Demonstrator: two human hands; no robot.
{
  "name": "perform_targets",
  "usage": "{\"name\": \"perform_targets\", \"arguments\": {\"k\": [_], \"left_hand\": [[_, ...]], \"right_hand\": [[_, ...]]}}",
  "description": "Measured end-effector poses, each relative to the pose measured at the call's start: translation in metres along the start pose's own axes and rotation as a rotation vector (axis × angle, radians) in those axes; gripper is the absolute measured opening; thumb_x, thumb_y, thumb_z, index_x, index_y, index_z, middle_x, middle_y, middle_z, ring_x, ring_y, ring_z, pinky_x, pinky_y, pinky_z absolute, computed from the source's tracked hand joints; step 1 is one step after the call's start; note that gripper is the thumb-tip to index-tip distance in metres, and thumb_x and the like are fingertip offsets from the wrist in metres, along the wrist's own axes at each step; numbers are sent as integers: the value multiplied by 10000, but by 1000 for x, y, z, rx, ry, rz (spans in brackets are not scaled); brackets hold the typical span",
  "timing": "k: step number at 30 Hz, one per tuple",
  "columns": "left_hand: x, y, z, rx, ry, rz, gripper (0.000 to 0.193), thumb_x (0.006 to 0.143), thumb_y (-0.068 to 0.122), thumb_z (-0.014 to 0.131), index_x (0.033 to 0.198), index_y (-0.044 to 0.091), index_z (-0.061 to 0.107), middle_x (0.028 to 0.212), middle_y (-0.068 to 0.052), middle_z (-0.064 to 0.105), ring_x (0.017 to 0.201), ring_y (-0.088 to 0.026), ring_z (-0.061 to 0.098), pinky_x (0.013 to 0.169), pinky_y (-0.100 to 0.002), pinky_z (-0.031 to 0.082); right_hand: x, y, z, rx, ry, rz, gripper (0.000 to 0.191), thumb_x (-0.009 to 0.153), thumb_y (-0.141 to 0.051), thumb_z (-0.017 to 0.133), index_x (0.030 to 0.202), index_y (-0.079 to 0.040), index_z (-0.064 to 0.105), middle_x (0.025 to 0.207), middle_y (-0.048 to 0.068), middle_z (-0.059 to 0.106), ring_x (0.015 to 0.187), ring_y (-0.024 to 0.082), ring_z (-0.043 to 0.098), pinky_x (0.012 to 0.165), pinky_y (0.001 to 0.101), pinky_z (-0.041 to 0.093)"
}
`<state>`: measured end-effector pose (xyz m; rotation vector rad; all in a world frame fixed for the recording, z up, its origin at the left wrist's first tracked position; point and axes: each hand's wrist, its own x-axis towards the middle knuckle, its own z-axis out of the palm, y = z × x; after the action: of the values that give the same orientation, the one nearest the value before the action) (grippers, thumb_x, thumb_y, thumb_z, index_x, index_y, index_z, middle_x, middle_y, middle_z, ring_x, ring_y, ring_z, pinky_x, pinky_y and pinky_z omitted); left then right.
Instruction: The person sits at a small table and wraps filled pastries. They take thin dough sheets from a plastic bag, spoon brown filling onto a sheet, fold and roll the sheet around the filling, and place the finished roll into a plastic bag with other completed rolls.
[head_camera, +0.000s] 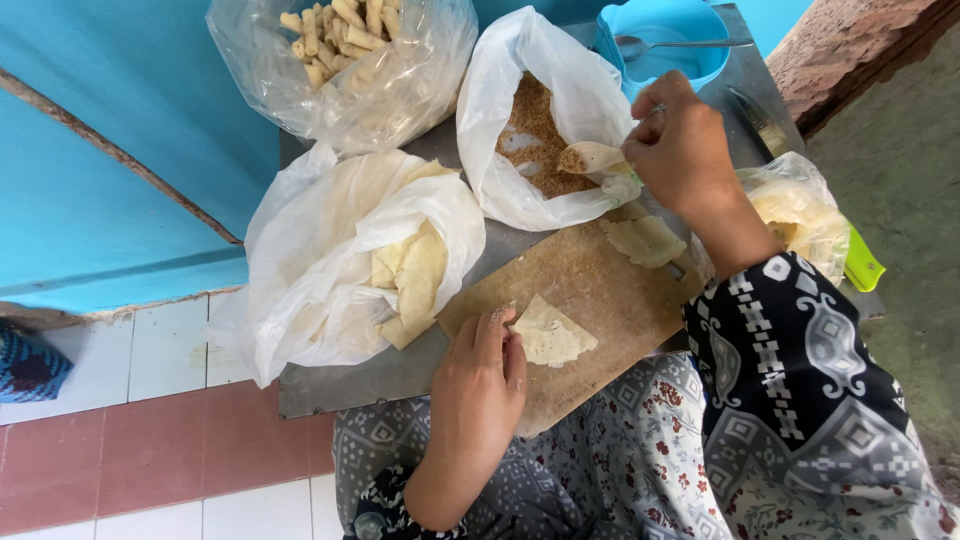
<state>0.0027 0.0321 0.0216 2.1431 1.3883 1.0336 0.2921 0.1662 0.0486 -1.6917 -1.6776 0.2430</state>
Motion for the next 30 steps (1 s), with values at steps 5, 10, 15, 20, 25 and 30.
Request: {"name": "perform_targets", "arguments": {"k": [5, 10, 15, 20, 25, 30], "left_hand": [[1, 3, -1, -1, -23, -19, 226, 924, 70, 660, 1144, 20, 648, 961, -157, 683, 839, -346, 692, 723, -427, 559], [-2, 11, -2, 61, -8, -2, 263, 925, 72, 661, 1180, 12, 645, 950, -155, 672, 834, -339, 688, 698, -424, 554], [-3, 12, -2, 134, -4, -14, 278, 926, 106, 681, 1186, 16, 639, 933, -137, 674, 835, -315, 696, 683, -410, 560], [-3, 10, -1, 64, 20, -18, 259, 930, 99, 675, 1181, 39, 648, 964, -132, 695, 836, -318, 705, 682, -410, 562], [-2, 9, -1, 21, 13, -29, 262, 938, 103, 683, 1187, 36, 633, 946, -131, 690, 811, -317, 703, 677, -412, 561], [-1, 7, -3, -57, -6, -43, 316, 918, 75, 701, 1219, 34, 615, 912, -112, 691, 791, -301, 703, 678, -408, 562]], "right_hand": [[-31, -20, -26, 330, -62, 103, 344, 923, 62, 734, 1158, 29, 484, 861, 121, 686, 764, 158, 683, 639, 275, 529], [-100, -60, -36, 361, -199, 278, 284, 901, 29, 707, 1117, 7, 524, 881, 100, 716, 787, 152, 720, 712, 292, 623], [-147, -83, -23, 219, -183, 218, 291, 867, 21, 734, 1073, 25, 529, 947, 118, 713, 887, 185, 747, 755, 297, 632], [-160, -93, -19, 23, -142, 88, 268, 866, -16, 739, 1037, 40, 541, 994, 135, 772, 900, 232, 787, 707, 325, 645], [-165, -105, -23, -94, -118, -58, 205, 891, -39, 733, 994, 34, 571, 966, 187, 756, 845, 293, 777, 663, 349, 613], [-165, -114, -26, -121, -112, -161, 183, 901, -39, 728, 996, 33, 588, 912, 184, 727, 770, 301, 749, 627, 365, 588]]}}
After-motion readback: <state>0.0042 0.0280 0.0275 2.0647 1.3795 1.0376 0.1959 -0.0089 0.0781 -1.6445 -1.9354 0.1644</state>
